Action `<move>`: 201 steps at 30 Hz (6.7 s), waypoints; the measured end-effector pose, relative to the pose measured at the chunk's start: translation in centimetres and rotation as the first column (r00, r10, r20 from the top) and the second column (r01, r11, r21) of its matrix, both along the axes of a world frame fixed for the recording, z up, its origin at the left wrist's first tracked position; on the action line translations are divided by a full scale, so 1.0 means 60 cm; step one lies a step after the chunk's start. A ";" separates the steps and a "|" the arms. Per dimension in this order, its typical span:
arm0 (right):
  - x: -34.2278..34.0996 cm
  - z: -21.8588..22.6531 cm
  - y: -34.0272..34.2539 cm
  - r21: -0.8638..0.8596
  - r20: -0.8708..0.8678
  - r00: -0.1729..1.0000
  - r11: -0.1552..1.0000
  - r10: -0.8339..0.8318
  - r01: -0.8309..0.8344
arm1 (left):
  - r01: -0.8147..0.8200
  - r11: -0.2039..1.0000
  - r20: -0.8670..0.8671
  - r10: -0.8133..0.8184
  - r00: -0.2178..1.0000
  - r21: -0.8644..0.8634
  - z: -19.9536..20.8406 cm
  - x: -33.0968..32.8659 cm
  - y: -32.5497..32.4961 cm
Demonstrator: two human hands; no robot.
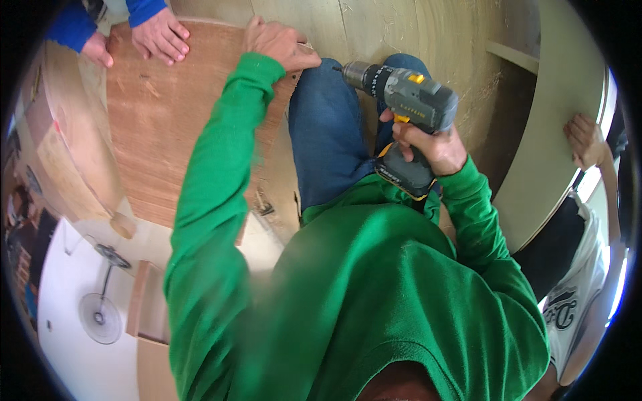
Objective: The person uses a cordless drill to drive screws into a wooden panel while another person holds it steady. The person repeatedly positions screws and operates the drill to fasten the panel to a larger wooden structure.
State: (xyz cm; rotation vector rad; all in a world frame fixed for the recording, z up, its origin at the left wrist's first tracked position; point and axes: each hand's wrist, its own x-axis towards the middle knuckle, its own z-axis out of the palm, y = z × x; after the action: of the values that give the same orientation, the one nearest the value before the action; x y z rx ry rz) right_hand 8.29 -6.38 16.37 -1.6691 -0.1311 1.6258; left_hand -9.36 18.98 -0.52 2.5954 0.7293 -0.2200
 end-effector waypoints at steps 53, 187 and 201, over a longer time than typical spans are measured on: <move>0.004 0.060 0.250 -0.369 0.502 -0.076 0.133 0.862 -0.920 | 0.098 0.990 0.184 -0.078 0.980 -0.097 -0.008 0.047 -0.015; 0.048 0.008 -0.017 -0.164 0.513 0.486 0.637 0.708 -0.753 | -0.344 0.882 -0.049 0.348 0.936 -0.321 0.015 0.058 -0.007; 0.235 -0.215 -0.019 -0.090 -0.183 0.884 0.903 -0.431 0.421 | -0.154 0.953 0.044 0.147 0.988 0.262 0.095 0.025 -0.111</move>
State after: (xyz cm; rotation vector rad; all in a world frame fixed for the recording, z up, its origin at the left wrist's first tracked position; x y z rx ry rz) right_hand 22.39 -7.55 3.49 -1.4316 0.3575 1.4485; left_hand -7.86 12.31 5.15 2.7681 1.0047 -0.0467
